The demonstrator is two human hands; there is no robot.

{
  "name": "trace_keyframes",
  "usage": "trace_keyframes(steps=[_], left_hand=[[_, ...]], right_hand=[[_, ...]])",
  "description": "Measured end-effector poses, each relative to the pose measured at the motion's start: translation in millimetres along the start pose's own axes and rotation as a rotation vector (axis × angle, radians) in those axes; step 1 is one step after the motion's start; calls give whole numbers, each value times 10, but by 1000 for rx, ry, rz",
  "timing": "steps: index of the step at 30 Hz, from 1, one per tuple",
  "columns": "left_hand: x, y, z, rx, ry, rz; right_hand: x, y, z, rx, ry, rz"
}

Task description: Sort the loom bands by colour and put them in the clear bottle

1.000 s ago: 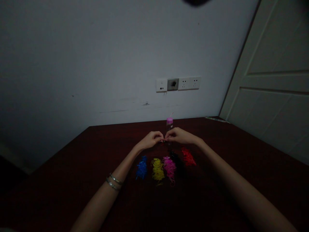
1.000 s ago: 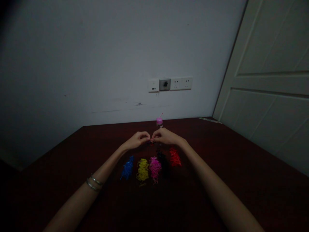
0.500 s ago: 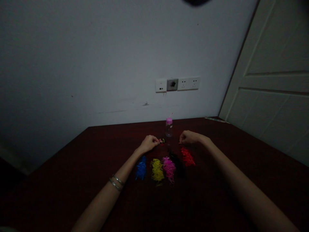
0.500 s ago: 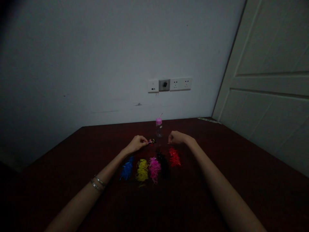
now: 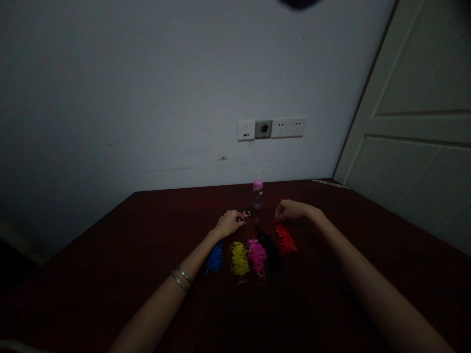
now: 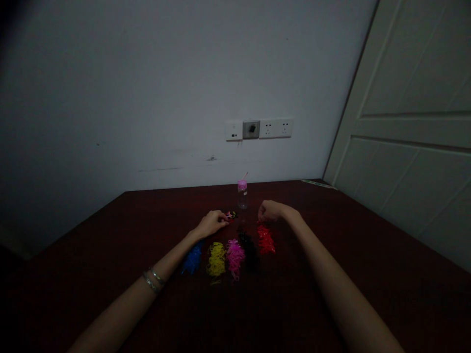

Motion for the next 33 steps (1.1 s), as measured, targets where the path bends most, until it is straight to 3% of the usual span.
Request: trace_keyframes(steps=[19,33], left_hand=[[-35,79,7,64,31,-1],[73,183,-21,50,65,77]], right_hand=[[-98,-73,-100,36,28,-7],[-192,-41,-334,45,85,-46]])
Point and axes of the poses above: each hand's wrist, its own x-axis towards the middle knuckle, its own z-axis out of the palm, y = z × x, the point moved 9 cm from there along x, towards the middle knuckle, and after that the axes turned 6 degrees about x, right-handed, at the moved point
